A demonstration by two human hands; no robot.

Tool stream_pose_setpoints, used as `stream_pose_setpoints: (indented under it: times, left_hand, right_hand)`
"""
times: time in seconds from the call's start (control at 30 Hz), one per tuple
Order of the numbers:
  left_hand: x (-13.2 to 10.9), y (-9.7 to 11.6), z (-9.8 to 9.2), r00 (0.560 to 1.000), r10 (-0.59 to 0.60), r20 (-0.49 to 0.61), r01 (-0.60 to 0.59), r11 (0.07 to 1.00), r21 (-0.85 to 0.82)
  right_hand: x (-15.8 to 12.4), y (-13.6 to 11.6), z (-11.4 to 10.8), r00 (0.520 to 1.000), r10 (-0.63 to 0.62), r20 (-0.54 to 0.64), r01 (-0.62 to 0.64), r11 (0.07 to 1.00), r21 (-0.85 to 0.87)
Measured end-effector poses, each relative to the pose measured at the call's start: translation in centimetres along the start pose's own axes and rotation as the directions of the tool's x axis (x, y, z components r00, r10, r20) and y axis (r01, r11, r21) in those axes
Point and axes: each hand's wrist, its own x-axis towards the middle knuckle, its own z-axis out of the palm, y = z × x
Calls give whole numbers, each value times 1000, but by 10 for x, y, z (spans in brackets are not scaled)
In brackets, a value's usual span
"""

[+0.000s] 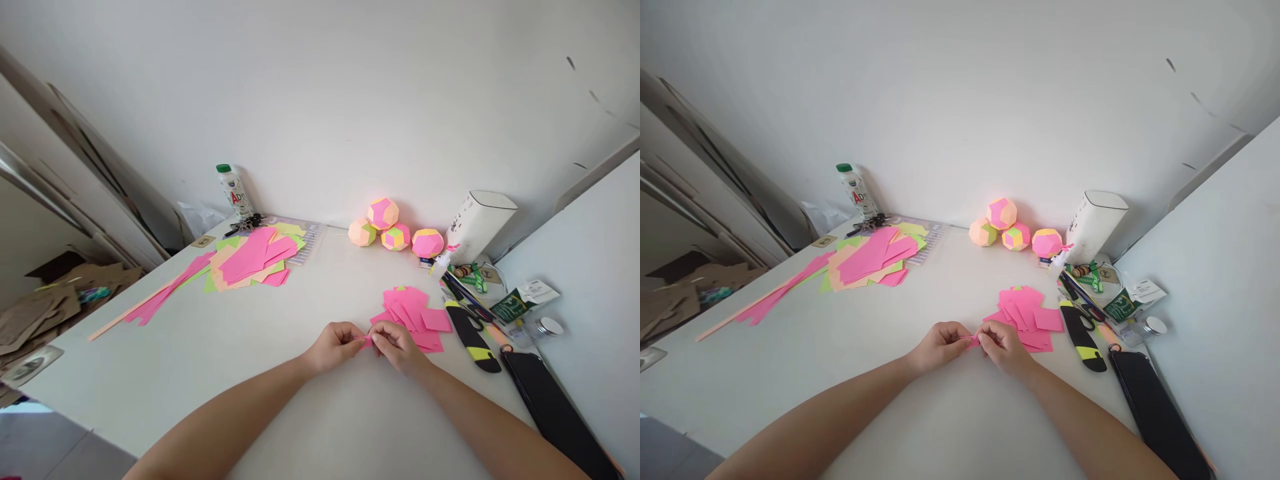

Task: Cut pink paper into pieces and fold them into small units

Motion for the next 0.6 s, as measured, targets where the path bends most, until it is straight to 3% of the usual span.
stream_pose_setpoints:
  times: [0.6]
  left_hand:
    - [1,-7,-1,999,41,29,-43,997,61]
  right_hand:
    - [2,-5,1,999,-36,-21,36,999,-4]
